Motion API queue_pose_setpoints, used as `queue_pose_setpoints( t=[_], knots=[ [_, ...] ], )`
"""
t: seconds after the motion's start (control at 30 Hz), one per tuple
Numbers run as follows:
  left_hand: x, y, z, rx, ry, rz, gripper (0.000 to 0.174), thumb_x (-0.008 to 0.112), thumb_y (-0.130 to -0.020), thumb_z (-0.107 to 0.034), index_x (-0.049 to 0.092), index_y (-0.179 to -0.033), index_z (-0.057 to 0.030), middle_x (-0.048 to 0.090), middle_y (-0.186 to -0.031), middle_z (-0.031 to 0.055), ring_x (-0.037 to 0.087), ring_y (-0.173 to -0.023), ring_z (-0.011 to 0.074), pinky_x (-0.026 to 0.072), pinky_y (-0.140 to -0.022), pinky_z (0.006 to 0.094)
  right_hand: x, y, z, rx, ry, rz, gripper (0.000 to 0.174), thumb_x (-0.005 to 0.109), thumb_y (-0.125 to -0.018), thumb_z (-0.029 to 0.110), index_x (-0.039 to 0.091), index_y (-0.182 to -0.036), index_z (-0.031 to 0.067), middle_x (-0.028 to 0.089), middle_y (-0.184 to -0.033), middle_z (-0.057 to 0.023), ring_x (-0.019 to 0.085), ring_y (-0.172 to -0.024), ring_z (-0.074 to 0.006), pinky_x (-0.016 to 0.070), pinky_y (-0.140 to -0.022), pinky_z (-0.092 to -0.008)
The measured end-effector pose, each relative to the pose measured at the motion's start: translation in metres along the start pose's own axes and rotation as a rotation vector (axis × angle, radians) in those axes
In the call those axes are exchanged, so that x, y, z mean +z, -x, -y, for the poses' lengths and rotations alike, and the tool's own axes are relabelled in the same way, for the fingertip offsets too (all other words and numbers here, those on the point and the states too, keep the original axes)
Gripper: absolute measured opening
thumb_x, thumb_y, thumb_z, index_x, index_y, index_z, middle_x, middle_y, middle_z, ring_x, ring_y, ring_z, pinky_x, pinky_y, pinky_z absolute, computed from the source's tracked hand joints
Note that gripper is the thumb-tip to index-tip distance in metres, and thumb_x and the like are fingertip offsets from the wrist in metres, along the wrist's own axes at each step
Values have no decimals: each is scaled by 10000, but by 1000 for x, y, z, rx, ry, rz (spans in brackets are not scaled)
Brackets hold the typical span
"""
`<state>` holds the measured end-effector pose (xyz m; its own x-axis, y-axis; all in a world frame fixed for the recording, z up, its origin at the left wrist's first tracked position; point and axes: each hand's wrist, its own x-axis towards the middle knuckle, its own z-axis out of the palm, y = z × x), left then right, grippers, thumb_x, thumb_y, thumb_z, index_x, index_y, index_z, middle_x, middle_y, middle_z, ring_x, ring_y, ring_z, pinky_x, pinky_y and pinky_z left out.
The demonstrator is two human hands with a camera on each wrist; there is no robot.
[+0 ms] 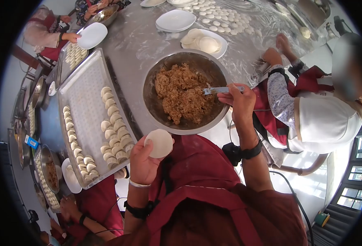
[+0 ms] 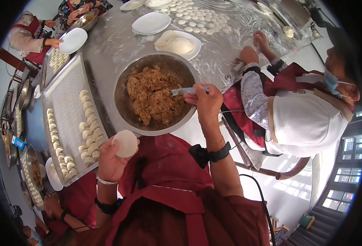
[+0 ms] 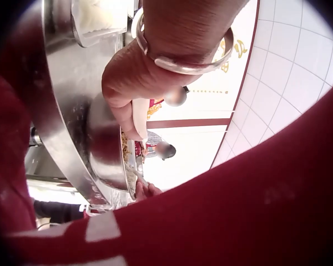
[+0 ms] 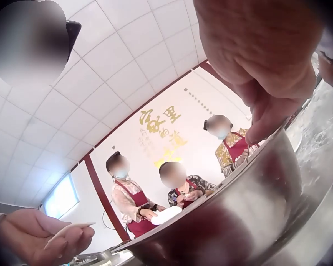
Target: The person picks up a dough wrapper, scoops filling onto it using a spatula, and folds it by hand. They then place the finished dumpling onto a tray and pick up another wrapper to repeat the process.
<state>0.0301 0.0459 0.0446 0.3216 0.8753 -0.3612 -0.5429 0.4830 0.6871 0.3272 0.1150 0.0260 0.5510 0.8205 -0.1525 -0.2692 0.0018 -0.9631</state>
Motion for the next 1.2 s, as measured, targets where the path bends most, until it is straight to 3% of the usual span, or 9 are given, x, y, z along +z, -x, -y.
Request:
queue_pose_setpoints(
  t=[0.3,0.43,0.67,0.77,0.87,0.97,1.07,1.17,1.2],
  knots=[
    [1,-8,4,33,56,-18,394,461,-1020,-157,449,-1337,76,569,-1305,219,578,-1209,340,500,-1016,449,23,3,3,99,-124,63,238,581,-917,59,538,-1042,-139,653,-801,-227,712,-695,-305,623,-612,-338],
    [1,-16,-3,98,165,36,376,492,-1004,-119,469,-1344,39,578,-1302,173,568,-1221,294,467,-1050,432,30,11,10,130,-182,114,230,577,-919,55,545,-1050,-132,655,-824,-219,715,-722,-314,625,-634,-344],
    [14,-51,-9,204,396,117,404,485,-1018,-189,455,-1362,22,544,-1353,134,515,-1268,262,393,-1109,421,46,60,37,-5,-143,239,195,574,-947,75,580,-1020,-106,666,-873,-172,722,-758,-313,624,-696,-342],
    [32,-52,-16,198,482,122,418,463,-1039,-293,479,-1333,4,568,-1309,126,531,-1237,241,402,-1098,397,56,89,31,-255,-41,309,153,593,-954,73,629,-992,-70,678,-879,-149,715,-780,-269,601,-704,-332],
    [24,-56,-15,215,508,155,407,437,-1047,-325,501,-1281,1,587,-1265,120,542,-1210,247,409,-1081,398,49,92,19,-1153,548,542,125,635,-909,15,663,-1002,-63,689,-895,-147,692,-817,-223,579,-708,-313],
    [7,-61,-15,226,532,213,466,373,-1059,-371,490,-1278,23,580,-1274,159,525,-1232,292,385,-1094,433,49,121,10,-422,426,738,134,666,-876,12,696,-1006,7,690,-909,-120,676,-808,-223,556,-675,-348],
    [8,-56,-18,210,528,123,414,399,-1056,-358,506,-1246,-7,598,-1221,121,555,-1169,264,422,-1047,413,42,111,3,-851,511,777,144,649,-878,-7,690,-1015,-3,689,-928,-124,679,-814,-224,555,-684,-329],
    [7,-52,-17,240,527,101,432,385,-1058,-371,496,-1264,-8,581,-1253,127,540,-1195,270,406,-1066,432,37,103,30,-1087,677,713,127,633,-902,0,673,-1006,-62,694,-931,-147,693,-858,-197,569,-730,-305],
    [9,-50,-18,229,515,92,438,378,-1060,-373,492,-1273,-8,574,-1265,129,533,-1207,269,400,-1073,437,37,105,34,-868,555,668,136,616,-915,10,665,-1013,-72,696,-917,-152,700,-847,-206,573,-729,-311]
  ],
)
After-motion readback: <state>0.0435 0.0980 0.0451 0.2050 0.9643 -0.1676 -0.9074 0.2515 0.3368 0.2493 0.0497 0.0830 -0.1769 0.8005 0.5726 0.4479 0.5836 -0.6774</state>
